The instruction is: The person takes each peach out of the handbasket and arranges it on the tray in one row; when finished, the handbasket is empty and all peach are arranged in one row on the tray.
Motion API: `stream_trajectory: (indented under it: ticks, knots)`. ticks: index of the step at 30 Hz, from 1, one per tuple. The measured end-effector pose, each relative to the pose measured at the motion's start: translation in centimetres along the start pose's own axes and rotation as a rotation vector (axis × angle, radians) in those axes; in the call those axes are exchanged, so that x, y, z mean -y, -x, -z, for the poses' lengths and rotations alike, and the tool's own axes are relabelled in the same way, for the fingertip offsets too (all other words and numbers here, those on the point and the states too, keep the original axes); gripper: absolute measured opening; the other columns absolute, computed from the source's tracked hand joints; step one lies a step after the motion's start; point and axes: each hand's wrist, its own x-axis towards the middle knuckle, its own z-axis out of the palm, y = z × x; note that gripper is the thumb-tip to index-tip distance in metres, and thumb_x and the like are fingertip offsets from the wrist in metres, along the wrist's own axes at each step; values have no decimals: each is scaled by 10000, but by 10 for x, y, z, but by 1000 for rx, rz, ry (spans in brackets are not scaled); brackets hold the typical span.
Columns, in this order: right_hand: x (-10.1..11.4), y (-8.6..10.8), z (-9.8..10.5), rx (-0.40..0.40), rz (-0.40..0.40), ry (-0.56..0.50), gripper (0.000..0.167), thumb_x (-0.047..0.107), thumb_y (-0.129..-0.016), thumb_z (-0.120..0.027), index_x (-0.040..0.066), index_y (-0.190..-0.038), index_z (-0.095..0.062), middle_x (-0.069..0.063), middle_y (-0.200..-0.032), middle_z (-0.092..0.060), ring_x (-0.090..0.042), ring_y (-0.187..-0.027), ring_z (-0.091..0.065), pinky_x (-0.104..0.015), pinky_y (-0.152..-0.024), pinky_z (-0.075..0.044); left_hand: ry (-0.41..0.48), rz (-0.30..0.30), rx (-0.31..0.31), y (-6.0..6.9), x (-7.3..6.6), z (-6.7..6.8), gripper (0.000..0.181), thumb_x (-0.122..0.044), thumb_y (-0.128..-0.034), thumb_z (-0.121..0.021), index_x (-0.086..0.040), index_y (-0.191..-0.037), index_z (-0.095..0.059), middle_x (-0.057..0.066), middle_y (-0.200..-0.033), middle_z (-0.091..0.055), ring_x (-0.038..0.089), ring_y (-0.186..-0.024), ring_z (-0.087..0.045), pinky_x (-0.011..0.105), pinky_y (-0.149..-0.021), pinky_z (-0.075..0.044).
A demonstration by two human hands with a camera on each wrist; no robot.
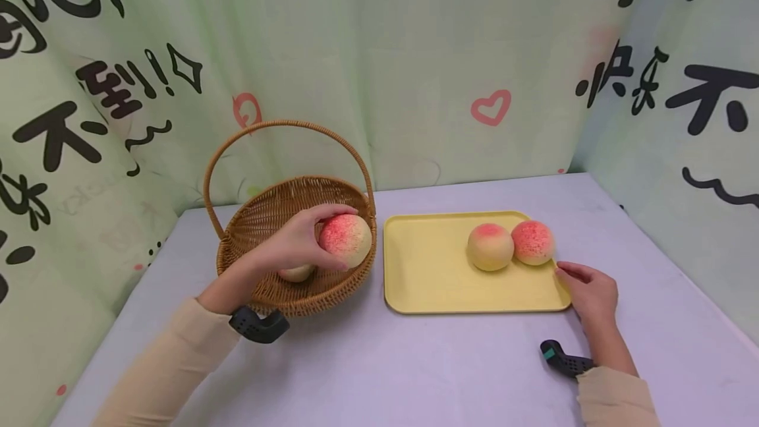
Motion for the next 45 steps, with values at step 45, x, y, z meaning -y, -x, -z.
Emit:
stream_trajectory:
  ticks: [45]
  knots:
    - [-1,0,-2,-17,5,-2,552,390,-906,-537,-3,-1291,-506,-206,-1299,-469,-290,-1102,-428,-177,-691,-446,63,25,-62,-64,-36,-111,789,-134,-600,-862,-137,-1304,-505,16,-1277,-498,124,-1104,-482,231,-867,-405]
